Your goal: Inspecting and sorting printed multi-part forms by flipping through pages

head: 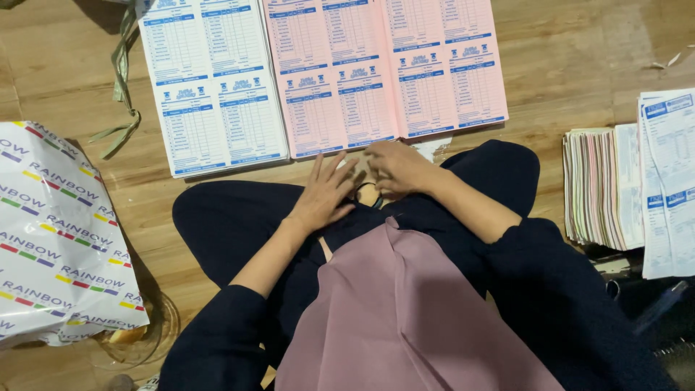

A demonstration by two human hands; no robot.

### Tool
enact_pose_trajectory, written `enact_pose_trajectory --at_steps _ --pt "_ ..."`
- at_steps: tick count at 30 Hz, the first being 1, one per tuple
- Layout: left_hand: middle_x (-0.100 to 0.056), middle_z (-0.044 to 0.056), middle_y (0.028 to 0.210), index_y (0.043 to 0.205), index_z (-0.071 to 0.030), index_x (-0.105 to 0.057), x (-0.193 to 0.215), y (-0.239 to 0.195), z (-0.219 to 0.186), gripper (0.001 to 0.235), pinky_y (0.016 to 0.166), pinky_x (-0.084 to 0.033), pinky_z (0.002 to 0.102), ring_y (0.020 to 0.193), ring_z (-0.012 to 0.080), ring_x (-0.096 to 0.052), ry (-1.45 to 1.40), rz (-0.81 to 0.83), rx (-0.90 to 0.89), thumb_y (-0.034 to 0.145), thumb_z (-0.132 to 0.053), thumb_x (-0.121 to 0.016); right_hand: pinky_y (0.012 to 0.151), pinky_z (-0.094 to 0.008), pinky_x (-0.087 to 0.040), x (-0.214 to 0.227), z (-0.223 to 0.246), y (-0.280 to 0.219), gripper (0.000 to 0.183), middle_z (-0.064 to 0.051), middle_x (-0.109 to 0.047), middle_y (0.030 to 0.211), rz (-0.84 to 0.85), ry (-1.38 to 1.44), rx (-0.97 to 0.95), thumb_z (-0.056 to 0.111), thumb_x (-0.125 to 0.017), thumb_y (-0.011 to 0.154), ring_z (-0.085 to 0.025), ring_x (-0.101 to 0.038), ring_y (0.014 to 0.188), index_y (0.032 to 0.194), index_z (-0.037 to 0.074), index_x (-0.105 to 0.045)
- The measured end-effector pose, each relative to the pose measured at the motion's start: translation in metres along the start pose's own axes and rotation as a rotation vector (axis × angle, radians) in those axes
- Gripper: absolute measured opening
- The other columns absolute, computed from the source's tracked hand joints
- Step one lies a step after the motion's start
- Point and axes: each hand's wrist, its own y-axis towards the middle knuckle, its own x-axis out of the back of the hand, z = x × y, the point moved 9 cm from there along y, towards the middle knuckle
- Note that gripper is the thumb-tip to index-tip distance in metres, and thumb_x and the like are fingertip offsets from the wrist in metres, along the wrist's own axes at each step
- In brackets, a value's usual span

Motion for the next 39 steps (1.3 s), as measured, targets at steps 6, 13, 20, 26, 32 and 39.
enact_pose_trajectory --at_steps 6,13,20,26,32,39 --pt "-0.054 0.002 0.122 0.085 -0.017 -0.065 0.042 -0.014 0.088 0.016 0.103 -0.021 0.056 0.123 0.0268 -0.042 0.068 -0.171 0.167 0.071 -0.022 -0.072 0.074 -0.036 -0.047 0.083 -0.065 -0.026 0.017 -0.003 -0.058 0.095 -0.186 -0.253 -0.248 0.027 -0.069 0.072 -0.024 -0.056 0.099 0.079 0.016 -0.058" --pt "-0.054 -0.005 0.121 0.083 -0.024 -0.063 0.050 -0.080 0.205 0.015 0.103 -0.024 0.052 0.122 0.0215 -0.045 0.287 -0.141 0.448 0.074 -0.026 -0.074 0.075 -0.043 -0.050 0.095 -0.144 -0.088 0.043 -0.008 -0.058 0.111 -0.085 -0.354 -0.680 0.034 -0.070 0.073 -0.030 -0.056 0.102 0.110 0.017 -0.059" --pt "-0.029 0.015 0.140 0.136 -0.011 -0.034 0.061 -0.085 0.192 0.089 0.102 -0.014 0.062 0.130 0.0365 -0.021 0.039 0.098 0.755 0.061 -0.033 -0.077 0.085 -0.054 -0.041 0.090 -0.131 -0.086 0.114 -0.021 -0.047 0.121 0.065 -0.396 -0.825 0.045 -0.083 0.043 -0.039 -0.047 0.111 0.136 0.006 -0.029" --pt "-0.033 0.010 0.137 0.131 -0.014 -0.039 0.033 -0.102 0.214 0.084 0.100 -0.022 0.062 0.128 0.0335 -0.027 0.114 0.144 0.780 0.059 -0.033 -0.078 0.078 -0.050 -0.040 0.072 -0.148 -0.080 0.082 -0.015 -0.051 0.103 0.003 -0.622 -0.750 0.036 -0.086 0.045 -0.035 -0.051 0.099 0.111 0.007 -0.044" --pt "-0.054 0.002 0.121 0.106 -0.020 -0.064 0.018 -0.118 0.225 0.036 0.088 -0.044 0.044 0.110 0.0274 -0.051 0.064 0.044 0.768 0.071 -0.026 -0.074 0.070 -0.043 -0.049 0.083 -0.148 -0.097 0.013 -0.009 -0.066 0.087 0.017 -0.343 -0.814 0.021 -0.067 0.075 -0.032 -0.062 0.089 0.088 0.016 -0.067" --pt "-0.038 0.012 0.135 0.133 -0.011 -0.040 0.050 -0.107 0.205 0.083 0.094 -0.031 0.062 0.122 0.0386 -0.036 0.096 0.112 0.849 0.062 -0.030 -0.077 0.061 -0.046 -0.048 0.119 -0.140 -0.113 0.011 -0.009 -0.061 0.071 -0.299 -0.247 -0.928 0.019 -0.068 0.075 -0.031 -0.062 0.076 0.082 0.012 -0.064"
